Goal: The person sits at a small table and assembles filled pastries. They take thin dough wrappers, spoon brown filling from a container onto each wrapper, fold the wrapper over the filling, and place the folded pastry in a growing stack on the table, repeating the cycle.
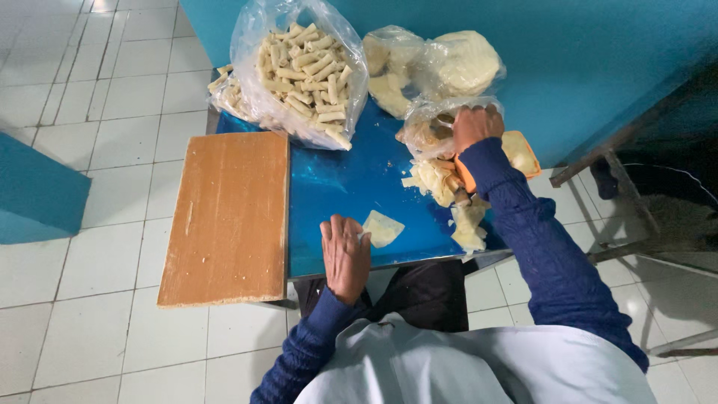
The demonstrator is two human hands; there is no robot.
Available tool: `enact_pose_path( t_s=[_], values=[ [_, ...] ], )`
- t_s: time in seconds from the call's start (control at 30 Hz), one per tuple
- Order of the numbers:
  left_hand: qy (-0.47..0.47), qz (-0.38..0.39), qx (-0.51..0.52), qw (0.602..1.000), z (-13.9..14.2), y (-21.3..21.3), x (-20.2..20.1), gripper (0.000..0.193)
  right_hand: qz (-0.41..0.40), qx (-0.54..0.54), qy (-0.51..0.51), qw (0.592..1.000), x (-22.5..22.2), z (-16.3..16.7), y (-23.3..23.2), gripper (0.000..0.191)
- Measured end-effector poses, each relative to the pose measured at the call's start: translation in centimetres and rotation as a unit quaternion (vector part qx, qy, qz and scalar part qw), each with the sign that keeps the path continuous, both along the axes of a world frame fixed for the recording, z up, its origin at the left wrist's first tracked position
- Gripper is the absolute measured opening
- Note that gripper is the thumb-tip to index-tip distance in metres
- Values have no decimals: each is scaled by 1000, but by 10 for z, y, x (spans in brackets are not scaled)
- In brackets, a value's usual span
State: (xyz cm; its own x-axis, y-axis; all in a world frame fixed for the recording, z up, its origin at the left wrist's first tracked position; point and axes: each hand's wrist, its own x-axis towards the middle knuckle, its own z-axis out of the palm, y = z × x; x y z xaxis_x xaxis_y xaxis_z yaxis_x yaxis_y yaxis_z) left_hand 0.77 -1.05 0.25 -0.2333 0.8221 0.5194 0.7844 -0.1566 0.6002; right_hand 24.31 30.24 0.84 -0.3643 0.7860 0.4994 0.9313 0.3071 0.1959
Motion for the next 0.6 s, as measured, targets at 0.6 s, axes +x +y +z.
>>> enact_pose_path(
  t_s=[0.6],
  values=[
    [18, 12, 1, 1000, -3, 3, 8, 8, 74, -92, 205, 972, 42, 12, -15, 10]
  ],
)
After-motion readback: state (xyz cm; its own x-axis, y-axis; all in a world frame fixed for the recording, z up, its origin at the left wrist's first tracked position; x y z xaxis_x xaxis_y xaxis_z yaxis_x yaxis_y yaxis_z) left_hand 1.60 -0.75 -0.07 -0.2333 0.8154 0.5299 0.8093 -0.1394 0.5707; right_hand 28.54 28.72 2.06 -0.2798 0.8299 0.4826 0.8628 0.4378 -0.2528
